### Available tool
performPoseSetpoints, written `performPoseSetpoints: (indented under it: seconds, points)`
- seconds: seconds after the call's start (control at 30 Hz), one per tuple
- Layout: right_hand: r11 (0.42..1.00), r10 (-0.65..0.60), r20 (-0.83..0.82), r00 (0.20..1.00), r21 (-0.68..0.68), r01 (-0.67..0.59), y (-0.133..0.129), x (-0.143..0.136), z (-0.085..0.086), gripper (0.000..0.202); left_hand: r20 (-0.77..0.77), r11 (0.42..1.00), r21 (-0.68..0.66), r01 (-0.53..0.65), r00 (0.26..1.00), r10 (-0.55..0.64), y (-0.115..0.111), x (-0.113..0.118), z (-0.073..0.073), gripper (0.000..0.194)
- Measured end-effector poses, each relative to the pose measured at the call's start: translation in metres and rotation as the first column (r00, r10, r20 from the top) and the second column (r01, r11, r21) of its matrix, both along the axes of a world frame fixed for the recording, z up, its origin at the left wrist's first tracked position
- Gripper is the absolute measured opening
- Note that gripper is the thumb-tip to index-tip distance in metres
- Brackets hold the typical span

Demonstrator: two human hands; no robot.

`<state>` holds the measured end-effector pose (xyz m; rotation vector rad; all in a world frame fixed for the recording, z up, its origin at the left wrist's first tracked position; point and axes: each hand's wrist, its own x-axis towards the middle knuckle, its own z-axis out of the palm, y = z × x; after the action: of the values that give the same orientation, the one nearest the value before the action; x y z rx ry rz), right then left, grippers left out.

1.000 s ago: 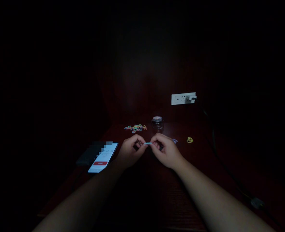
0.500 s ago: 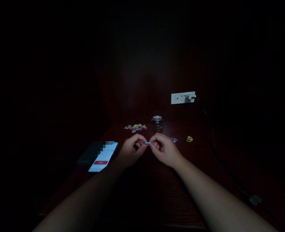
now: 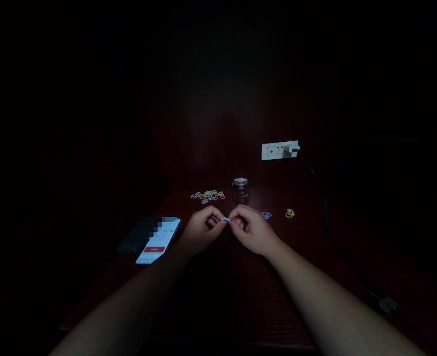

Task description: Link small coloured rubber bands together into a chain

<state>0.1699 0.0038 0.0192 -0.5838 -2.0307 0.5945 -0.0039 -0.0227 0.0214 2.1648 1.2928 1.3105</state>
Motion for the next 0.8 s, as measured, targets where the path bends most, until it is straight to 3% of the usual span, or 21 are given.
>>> performPoseSetpoints:
  seconds: [0.4, 0.67, 0.8]
  points:
    - [0.992, -0.085, 0.032, 0.996, -0.085, 0.088, 0.0065, 0.0009, -0.0047, 0.007, -0.007, 0.993, -0.108, 0.046, 0.999, -0.047, 0.0014, 0.0021, -0.0071, 0.013]
    - [0.99, 0.017, 0.098, 0.995, -0.142, -0.003, 0.0064, 0.0002, -0.0071, 0.009, -0.029, 0.994, -0.109, 0.019, 0.999, -0.022, 0.0029, 0.0039, -0.009, 0.011]
    - [0.989, 0.008, 0.095, 0.995, -0.146, 0.006, 0.0086, 0.0005, -0.008, 0.01, -0.021, 0.993, -0.115, 0.029, 0.999, -0.032, 0.0039, 0.0039, -0.0102, 0.011]
